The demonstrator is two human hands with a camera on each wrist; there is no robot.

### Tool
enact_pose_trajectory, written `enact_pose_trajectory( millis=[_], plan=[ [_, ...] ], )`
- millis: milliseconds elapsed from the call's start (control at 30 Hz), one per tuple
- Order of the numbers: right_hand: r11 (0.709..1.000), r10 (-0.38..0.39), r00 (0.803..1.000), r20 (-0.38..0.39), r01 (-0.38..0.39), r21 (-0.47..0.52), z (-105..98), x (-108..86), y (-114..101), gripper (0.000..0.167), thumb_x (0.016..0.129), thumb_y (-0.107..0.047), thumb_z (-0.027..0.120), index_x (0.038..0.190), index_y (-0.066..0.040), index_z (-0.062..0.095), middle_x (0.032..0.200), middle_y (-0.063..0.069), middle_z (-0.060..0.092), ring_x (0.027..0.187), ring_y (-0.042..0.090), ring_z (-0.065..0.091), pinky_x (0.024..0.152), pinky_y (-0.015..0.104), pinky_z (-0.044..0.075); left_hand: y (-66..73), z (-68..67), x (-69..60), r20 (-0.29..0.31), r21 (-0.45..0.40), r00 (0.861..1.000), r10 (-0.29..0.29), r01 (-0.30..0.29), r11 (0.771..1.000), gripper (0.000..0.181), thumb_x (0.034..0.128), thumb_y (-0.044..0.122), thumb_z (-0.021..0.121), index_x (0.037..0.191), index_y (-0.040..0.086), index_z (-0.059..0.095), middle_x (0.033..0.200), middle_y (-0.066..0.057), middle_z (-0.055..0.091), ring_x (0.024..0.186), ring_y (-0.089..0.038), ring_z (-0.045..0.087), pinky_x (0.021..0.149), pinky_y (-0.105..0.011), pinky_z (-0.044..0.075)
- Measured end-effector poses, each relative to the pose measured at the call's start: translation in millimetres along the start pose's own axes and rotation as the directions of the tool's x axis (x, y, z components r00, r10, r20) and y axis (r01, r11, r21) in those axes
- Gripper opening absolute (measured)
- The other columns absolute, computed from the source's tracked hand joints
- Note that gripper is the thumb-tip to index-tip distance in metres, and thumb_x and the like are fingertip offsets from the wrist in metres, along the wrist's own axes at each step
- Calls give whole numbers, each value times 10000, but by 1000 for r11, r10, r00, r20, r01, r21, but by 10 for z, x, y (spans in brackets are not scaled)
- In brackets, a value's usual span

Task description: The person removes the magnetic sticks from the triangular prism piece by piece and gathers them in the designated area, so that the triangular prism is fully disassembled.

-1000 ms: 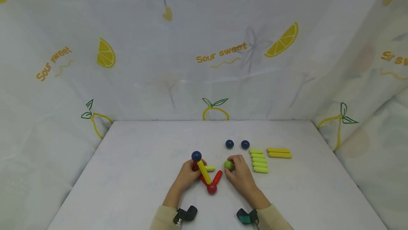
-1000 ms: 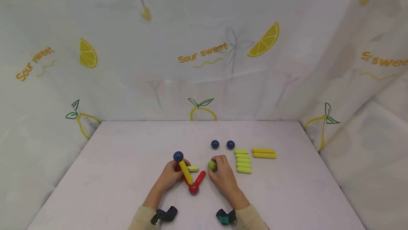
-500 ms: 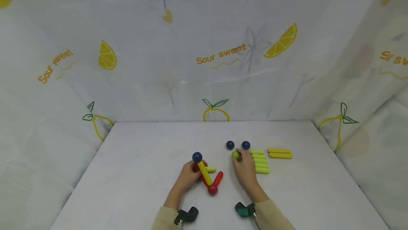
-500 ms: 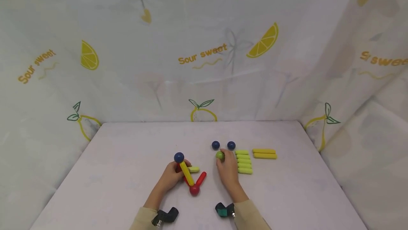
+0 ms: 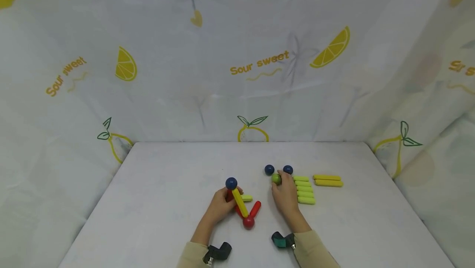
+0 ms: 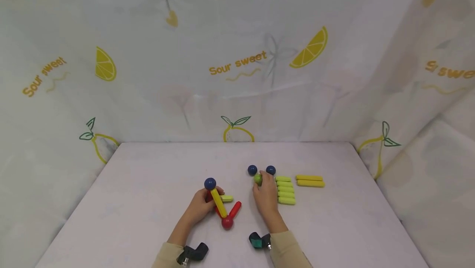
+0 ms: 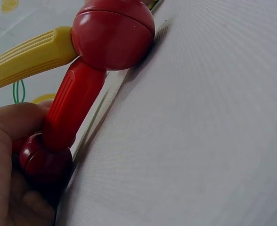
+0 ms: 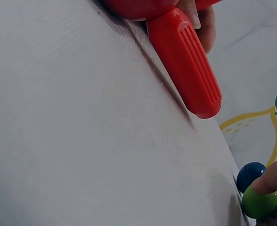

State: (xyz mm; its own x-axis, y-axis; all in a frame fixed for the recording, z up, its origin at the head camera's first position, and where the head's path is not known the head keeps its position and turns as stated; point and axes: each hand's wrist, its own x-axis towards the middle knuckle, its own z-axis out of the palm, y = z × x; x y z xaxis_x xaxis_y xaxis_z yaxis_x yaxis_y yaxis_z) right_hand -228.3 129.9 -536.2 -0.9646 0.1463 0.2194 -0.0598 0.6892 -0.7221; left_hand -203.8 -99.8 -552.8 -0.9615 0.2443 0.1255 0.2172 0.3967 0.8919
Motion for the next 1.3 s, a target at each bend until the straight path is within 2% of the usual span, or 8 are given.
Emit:
enact_pose_trajectory(
  millis=[300,533,633,733,900,1133,1233,1300],
  plan=[
    [999,-47,998,-31,47,10,-47,-72,-34,496,881,-71,602,1337,30,436,1356,209,465,1296,354,424,1082,506,363,16,1,5,9,1,1000,-17,17,1000,185,898,167,621,1082,188,628,1085,10,662,1015,-162,588,996,-441,477],
    [974,-195,975,-103,205,93,-77,-145,-168,454,843,-55,661,1273,-11,525,1264,151,569,1207,292,519,1026,466,438,22,0,9,16,6,1000,-10,10,1000,203,896,159,607,1097,187,618,1097,9,661,1019,-155,590,996,-439,478],
    [951,-237,971,-39,240,194,-86,-170,-269,419,839,-39,672,1239,4,556,1214,142,608,1145,264,575,976,402,484,27,-5,15,19,6,1000,2,-2,1000,220,895,171,603,1115,185,611,1109,9,662,1024,-151,591,998,-442,476],
    [921,-246,965,90,204,333,-100,-206,-388,393,855,-23,659,1234,8,562,1214,146,615,1130,263,595,944,353,498,26,-14,13,27,-2,1000,10,-10,1000,251,891,178,594,1142,181,603,1121,19,665,1033,-140,593,1004,-432,474],
    [867,-264,918,297,91,489,-112,-243,-559,376,894,-56,627,1262,-25,553,1263,136,602,1164,265,585,949,295,497,5,-34,1,57,-36,997,50,-48,998,341,858,106,540,1196,140,577,1145,0,661,1031,-137,590,1004,-360,478],
    [830,-374,829,416,100,548,-213,-237,-840,406,938,-89,574,1316,32,488,1307,197,559,1195,309,559,948,266,495,-9,-69,-8,61,-84,991,123,-117,990,491,795,111,470,1279,33,506,1170,-95,618,982,-124,546,942,-244,477],
    [838,-393,813,430,123,532,-311,-237,-1004,390,939,-65,561,1302,57,492,1287,212,566,1172,329,567,934,269,508,1,-82,-15,49,-128,986,162,-155,980,577,772,119,460,1336,-3,449,1223,-150,593,1013,-115,537,961,-226,461],
    [852,-377,813,445,117,510,-344,-230,-1078,387,935,-63,564,1301,47,500,1288,199,569,1164,323,573,931,267,509,-1,-88,-21,33,-155,978,206,-199,968,634,759,112,459,1375,-27,406,1280,-184,564,1061,-97,535,1001,-227,441]
  ],
)
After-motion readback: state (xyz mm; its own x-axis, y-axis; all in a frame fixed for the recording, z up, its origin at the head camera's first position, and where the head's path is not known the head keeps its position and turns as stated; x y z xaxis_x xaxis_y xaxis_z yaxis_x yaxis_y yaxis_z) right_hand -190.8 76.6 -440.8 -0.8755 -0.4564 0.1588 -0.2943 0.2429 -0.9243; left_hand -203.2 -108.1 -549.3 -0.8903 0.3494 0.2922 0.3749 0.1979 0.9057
